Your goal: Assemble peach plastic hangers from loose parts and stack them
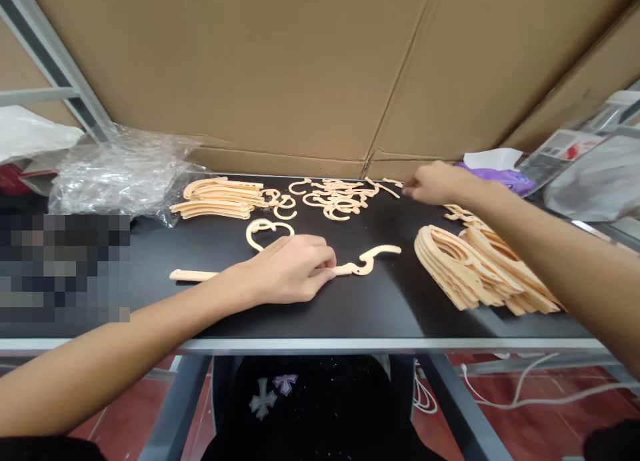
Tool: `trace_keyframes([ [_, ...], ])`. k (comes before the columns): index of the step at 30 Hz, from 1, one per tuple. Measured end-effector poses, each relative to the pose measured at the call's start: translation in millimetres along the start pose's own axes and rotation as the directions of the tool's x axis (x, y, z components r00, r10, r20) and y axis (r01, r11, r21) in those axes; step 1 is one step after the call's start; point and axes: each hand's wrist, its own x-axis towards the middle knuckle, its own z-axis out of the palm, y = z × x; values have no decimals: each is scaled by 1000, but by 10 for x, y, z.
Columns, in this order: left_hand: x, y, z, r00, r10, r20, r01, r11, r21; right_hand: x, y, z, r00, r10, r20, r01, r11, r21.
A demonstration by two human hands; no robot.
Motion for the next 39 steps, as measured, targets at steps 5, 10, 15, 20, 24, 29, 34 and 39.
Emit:
trace_keyframes([
  [5,9,35,15,999,32,-3,-32,999,16,183,-96,282,994,-41,104,49,996,-78],
  [10,6,33,31,1000,29,-2,-29,999,24,224,-136,298,995,29,93,-21,996,-87],
  [15,-11,66,72,999,39,-4,-39,999,19,137,-128,270,998,46,50,-39,990,-137],
  [20,-1,34,84,997,62,-49,-62,998,-1,-44,-136,88,993,19,-114,-24,999,-41],
  [24,44,-83,-2,968,-40,-247,43,999,8,-351,-375,-137,900,-50,-434,147,970,192],
  [29,99,-175,-186,858,-271,-437,182,955,-234,-823,-1022,-281,675,-298,-675,460,885,69],
  [34,132,-224,-293,739,-427,-521,203,878,-433,-950,-1604,-305,497,-473,-727,563,814,-143],
  [39,150,-373,-332,649,-492,-580,193,844,-500,-887,-1895,-365,567,-509,-648,602,793,-96],
])
